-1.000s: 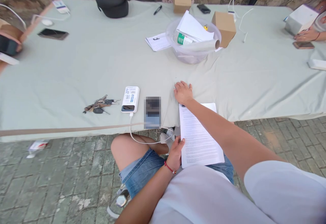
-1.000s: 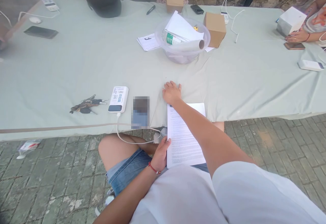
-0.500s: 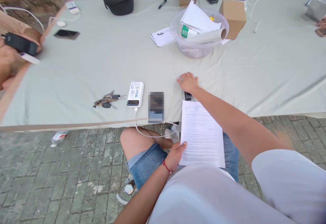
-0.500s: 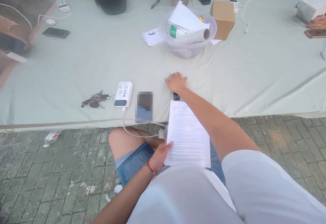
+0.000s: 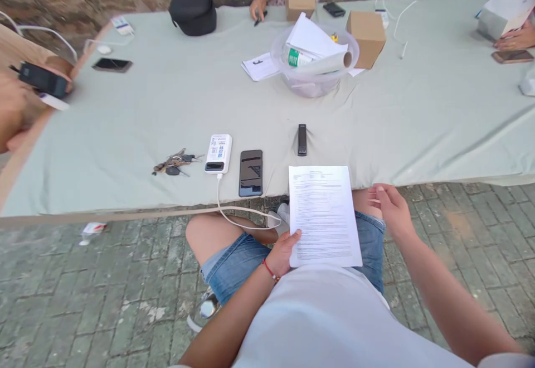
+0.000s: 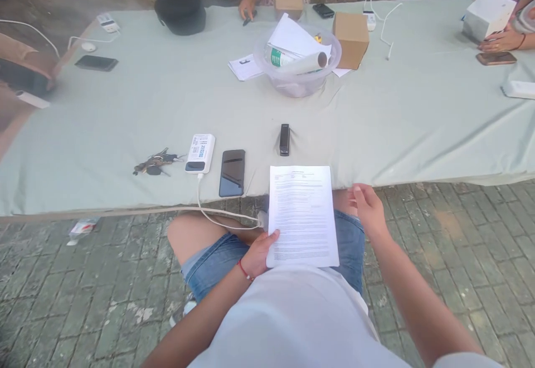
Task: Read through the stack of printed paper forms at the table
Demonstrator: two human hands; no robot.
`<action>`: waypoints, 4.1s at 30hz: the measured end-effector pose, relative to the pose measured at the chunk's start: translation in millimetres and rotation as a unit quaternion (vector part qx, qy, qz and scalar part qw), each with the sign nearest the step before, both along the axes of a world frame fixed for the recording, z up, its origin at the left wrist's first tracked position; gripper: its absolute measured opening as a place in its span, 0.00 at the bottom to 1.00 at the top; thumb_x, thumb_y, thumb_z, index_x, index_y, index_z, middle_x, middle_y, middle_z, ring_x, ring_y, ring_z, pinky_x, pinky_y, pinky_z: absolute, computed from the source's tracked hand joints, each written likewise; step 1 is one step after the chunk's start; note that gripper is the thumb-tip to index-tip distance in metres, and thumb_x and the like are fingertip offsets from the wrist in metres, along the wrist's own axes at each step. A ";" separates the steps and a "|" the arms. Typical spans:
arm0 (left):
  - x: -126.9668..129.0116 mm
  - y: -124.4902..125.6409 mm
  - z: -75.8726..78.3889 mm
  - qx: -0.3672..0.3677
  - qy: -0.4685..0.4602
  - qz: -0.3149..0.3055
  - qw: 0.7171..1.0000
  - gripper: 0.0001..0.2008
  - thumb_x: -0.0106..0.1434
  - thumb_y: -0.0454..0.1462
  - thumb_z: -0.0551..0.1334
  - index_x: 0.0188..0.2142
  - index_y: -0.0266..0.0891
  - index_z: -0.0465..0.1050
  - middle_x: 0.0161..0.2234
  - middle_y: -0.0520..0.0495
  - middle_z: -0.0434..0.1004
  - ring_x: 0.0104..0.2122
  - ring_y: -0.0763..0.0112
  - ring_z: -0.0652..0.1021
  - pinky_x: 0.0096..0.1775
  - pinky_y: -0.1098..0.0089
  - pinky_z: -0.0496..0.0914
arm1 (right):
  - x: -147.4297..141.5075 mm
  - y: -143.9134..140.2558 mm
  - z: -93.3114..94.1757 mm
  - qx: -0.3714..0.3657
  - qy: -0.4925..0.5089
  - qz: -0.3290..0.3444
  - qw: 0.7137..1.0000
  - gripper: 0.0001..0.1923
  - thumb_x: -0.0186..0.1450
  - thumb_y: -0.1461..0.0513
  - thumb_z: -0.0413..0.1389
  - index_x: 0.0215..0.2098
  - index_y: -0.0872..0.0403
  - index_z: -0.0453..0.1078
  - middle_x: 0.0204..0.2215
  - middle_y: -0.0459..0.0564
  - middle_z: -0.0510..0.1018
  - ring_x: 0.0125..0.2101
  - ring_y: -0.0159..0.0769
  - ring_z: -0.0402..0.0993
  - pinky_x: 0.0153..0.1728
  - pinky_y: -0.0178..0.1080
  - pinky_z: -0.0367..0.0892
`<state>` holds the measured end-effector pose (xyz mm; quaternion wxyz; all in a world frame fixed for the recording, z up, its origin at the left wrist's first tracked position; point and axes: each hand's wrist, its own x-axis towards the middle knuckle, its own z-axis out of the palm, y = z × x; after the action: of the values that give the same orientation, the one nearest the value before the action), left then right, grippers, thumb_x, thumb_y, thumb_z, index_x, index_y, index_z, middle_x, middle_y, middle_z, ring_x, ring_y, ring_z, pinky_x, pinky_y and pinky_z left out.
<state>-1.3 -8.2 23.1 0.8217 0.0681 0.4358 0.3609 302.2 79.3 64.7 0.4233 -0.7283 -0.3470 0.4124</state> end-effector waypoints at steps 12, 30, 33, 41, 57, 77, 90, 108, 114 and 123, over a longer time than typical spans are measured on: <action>13.4 24.6 12.5 0.058 0.124 0.066 0.988 0.33 0.50 0.52 0.80 0.47 0.32 0.82 0.46 0.33 0.85 0.51 0.43 0.83 0.58 0.48 0.74 | -42.1 -34.7 -7.9 -0.077 0.249 0.109 0.959 0.25 0.59 0.44 0.66 0.49 0.47 0.75 0.48 0.54 0.86 0.51 0.51 0.83 0.53 0.50 0.79; -17.1 7.4 -1.7 0.034 0.145 0.104 0.983 0.36 0.46 0.52 0.82 0.47 0.32 0.79 0.45 0.33 0.86 0.53 0.42 0.82 0.59 0.46 0.73 | -0.4 -35.3 -36.2 -0.117 0.137 0.079 0.981 0.19 0.55 0.52 0.70 0.43 0.49 0.82 0.47 0.54 0.87 0.50 0.57 0.84 0.58 0.57 0.77; -11.8 7.8 -1.3 0.033 0.133 0.119 0.983 0.36 0.45 0.52 0.82 0.48 0.33 0.80 0.46 0.33 0.85 0.53 0.42 0.82 0.59 0.46 0.73 | 20.7 -38.4 -31.8 -0.112 0.134 0.020 0.984 0.18 0.55 0.54 0.71 0.43 0.50 0.82 0.49 0.55 0.86 0.51 0.57 0.84 0.58 0.57 0.77; -6.2 3.3 0.9 0.039 0.110 0.124 0.985 0.33 0.48 0.54 0.80 0.45 0.34 0.82 0.46 0.34 0.86 0.52 0.44 0.83 0.59 0.49 0.74 | -8.2 -46.0 -17.7 -0.089 0.151 0.058 0.983 0.14 0.57 0.53 0.69 0.40 0.48 0.82 0.45 0.55 0.87 0.48 0.55 0.85 0.55 0.55 0.80; -16.1 -0.7 -2.9 0.030 0.122 0.149 0.981 0.33 0.42 0.49 0.83 0.43 0.34 0.80 0.44 0.35 0.86 0.46 0.48 0.85 0.56 0.50 0.76 | -26.4 -45.5 -34.9 -0.089 0.128 0.063 0.986 0.19 0.55 0.53 0.70 0.44 0.45 0.79 0.51 0.52 0.85 0.54 0.55 0.82 0.60 0.55 0.77; -23.6 -2.6 0.9 0.001 0.078 0.152 0.985 0.25 0.52 0.44 0.80 0.46 0.34 0.81 0.45 0.38 0.87 0.47 0.50 0.85 0.56 0.52 0.77 | -8.8 -43.3 -33.9 -0.107 0.129 0.036 0.985 0.16 0.53 0.54 0.73 0.39 0.47 0.81 0.47 0.53 0.86 0.52 0.59 0.83 0.59 0.58 0.77; -18.7 -6.1 -13.0 0.041 0.095 0.088 0.991 0.32 0.37 0.37 0.85 0.44 0.32 0.83 0.42 0.35 0.87 0.43 0.47 0.85 0.53 0.51 0.77 | -2.6 -48.8 -26.1 -0.135 0.205 0.108 0.963 0.30 0.51 0.53 0.77 0.50 0.50 0.79 0.52 0.53 0.85 0.55 0.56 0.81 0.60 0.55 0.76; -14.9 1.7 -22.9 -0.004 -0.066 0.078 0.995 0.29 0.60 0.50 0.75 0.54 0.34 0.80 0.52 0.35 0.84 0.54 0.47 0.83 0.60 0.51 0.74 | -14.8 -55.2 -41.4 -0.171 0.288 0.106 0.936 0.22 0.54 0.56 0.73 0.46 0.49 0.79 0.46 0.53 0.87 0.51 0.54 0.84 0.58 0.52 0.78; -16.5 4.0 -16.8 0.002 -0.031 0.073 0.997 0.30 0.51 0.49 0.80 0.48 0.33 0.83 0.45 0.36 0.86 0.49 0.48 0.84 0.54 0.55 0.78 | -20.0 -54.7 -47.2 -0.171 0.269 0.142 0.937 0.25 0.54 0.50 0.73 0.47 0.47 0.79 0.48 0.53 0.86 0.53 0.56 0.83 0.58 0.56 0.78; -3.3 7.5 -2.9 0.057 0.113 0.106 0.986 0.28 0.46 0.46 0.82 0.44 0.34 0.83 0.41 0.37 0.87 0.50 0.44 0.83 0.55 0.51 0.76 | -19.4 -48.5 -49.3 -0.133 0.195 0.108 0.966 0.19 0.57 0.51 0.72 0.45 0.46 0.81 0.49 0.48 0.86 0.53 0.54 0.83 0.59 0.54 0.77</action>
<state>-4.6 -0.7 20.3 0.7193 0.1088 0.5092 0.4599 282.7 30.8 15.4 0.3352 -0.6420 -0.2765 0.6317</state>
